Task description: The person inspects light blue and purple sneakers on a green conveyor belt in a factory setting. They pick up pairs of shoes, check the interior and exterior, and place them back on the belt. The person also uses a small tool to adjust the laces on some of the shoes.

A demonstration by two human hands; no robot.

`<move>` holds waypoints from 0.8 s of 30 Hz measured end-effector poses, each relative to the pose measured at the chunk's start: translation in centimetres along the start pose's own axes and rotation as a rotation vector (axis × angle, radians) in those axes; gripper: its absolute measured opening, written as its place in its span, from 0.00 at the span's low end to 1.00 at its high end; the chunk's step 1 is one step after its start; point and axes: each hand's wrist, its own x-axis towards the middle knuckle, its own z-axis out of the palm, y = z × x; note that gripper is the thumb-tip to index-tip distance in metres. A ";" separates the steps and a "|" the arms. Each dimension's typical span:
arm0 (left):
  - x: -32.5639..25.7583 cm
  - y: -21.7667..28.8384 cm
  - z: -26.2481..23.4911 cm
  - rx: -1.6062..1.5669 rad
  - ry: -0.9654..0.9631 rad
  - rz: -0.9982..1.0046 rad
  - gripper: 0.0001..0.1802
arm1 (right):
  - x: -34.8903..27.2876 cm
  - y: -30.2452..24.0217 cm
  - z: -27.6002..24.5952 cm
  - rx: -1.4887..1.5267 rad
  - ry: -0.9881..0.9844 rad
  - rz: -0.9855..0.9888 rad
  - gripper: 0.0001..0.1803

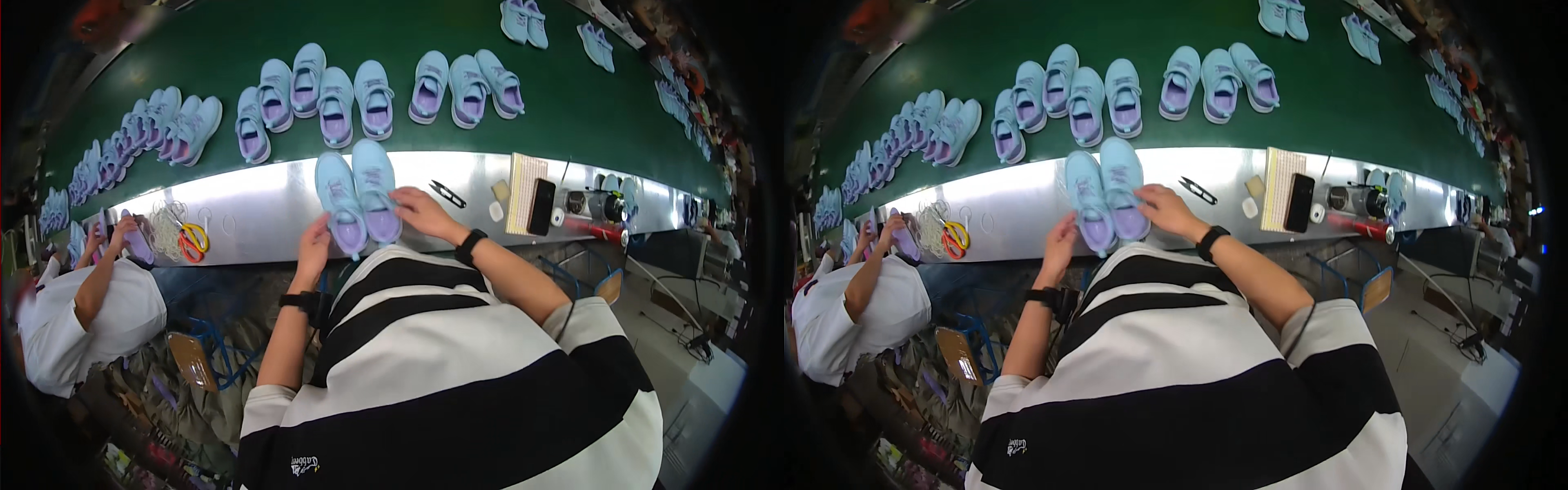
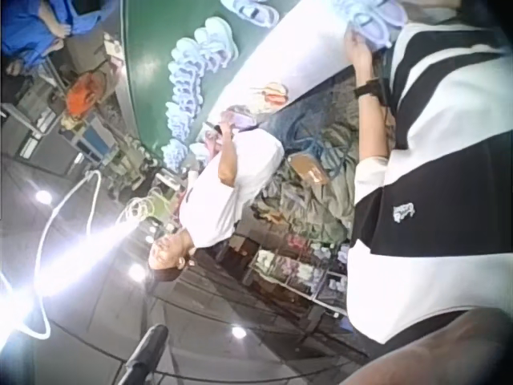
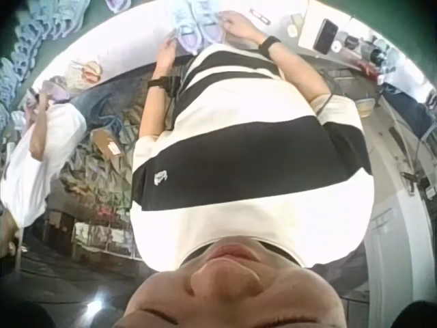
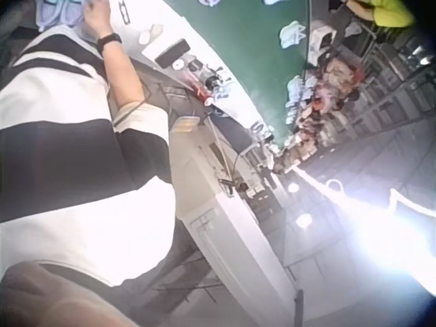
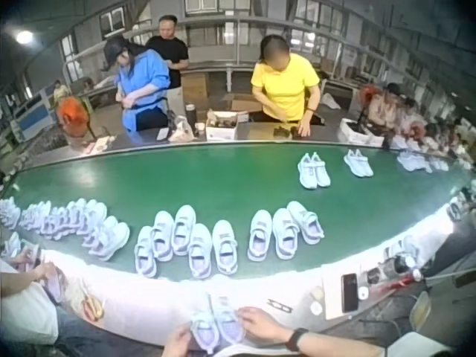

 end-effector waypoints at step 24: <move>1.7 -2.2 0.4 0.054 -0.022 -0.062 0.13 | 0.8 -9.9 -14.4 -0.418 0.472 -0.471 0.09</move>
